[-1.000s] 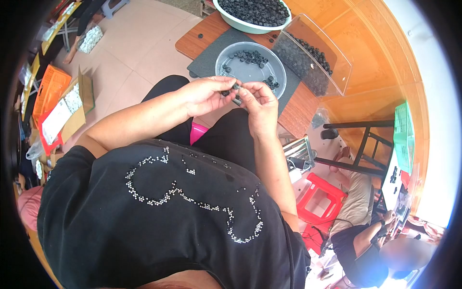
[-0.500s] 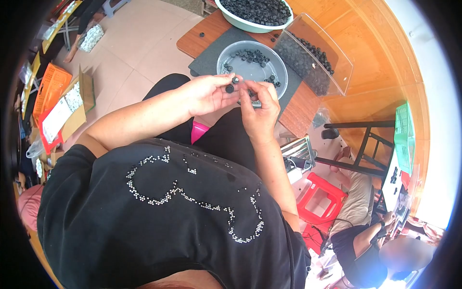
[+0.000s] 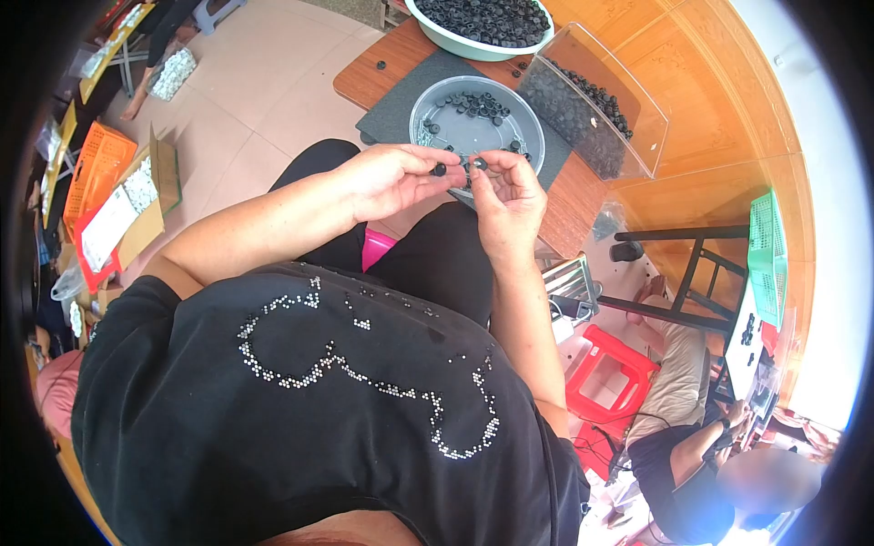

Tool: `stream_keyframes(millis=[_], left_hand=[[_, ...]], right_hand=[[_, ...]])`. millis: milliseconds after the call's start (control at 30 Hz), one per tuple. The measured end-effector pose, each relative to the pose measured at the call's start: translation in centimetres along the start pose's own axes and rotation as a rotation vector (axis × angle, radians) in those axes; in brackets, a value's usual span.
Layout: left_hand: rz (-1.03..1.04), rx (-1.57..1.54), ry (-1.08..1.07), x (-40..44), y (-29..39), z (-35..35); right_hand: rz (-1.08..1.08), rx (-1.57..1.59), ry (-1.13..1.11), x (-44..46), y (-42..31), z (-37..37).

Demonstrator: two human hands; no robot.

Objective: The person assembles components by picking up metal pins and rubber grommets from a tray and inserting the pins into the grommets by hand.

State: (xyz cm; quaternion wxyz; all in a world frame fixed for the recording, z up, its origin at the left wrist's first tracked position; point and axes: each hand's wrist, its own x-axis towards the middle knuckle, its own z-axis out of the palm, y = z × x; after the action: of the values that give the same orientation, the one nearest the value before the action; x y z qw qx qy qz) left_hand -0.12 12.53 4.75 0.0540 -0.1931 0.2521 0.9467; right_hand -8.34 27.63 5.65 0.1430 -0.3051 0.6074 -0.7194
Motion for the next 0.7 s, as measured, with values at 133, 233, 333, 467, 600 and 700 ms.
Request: stream_keyframes(millis=[133, 233, 333, 467, 600, 700], left_hand=[[0.041, -0.004, -0.048, -0.2, 0.1, 0.0], [0.034, 0.002, -0.140, -0.2, 0.1, -0.5], [0.032, 0.007, -0.204, 0.0, 0.1, -0.9], [0.026, 0.035, -0.211, -0.2, 0.0, -0.7], [-0.007, 0.058, -0.252, -0.2, 0.1, -0.7], [-0.001, 0.080, -0.246, -0.3, -0.1, -0.5]], right_hand=[[-0.059, -0.189, -0.039, -0.5, 0.1, 0.1], [-0.108, -0.326, -0.015, -0.5, 0.3, 0.1], [-0.093, -0.277, 0.061, -0.6, -0.3, 0.8], [-0.215, -0.440, 0.044, -0.7, -0.5, 0.8], [-0.316, -0.557, 0.029, -0.7, -1.0, 1.0], [-0.349, -0.611, 0.016, -0.6, -1.4, 1.3]])
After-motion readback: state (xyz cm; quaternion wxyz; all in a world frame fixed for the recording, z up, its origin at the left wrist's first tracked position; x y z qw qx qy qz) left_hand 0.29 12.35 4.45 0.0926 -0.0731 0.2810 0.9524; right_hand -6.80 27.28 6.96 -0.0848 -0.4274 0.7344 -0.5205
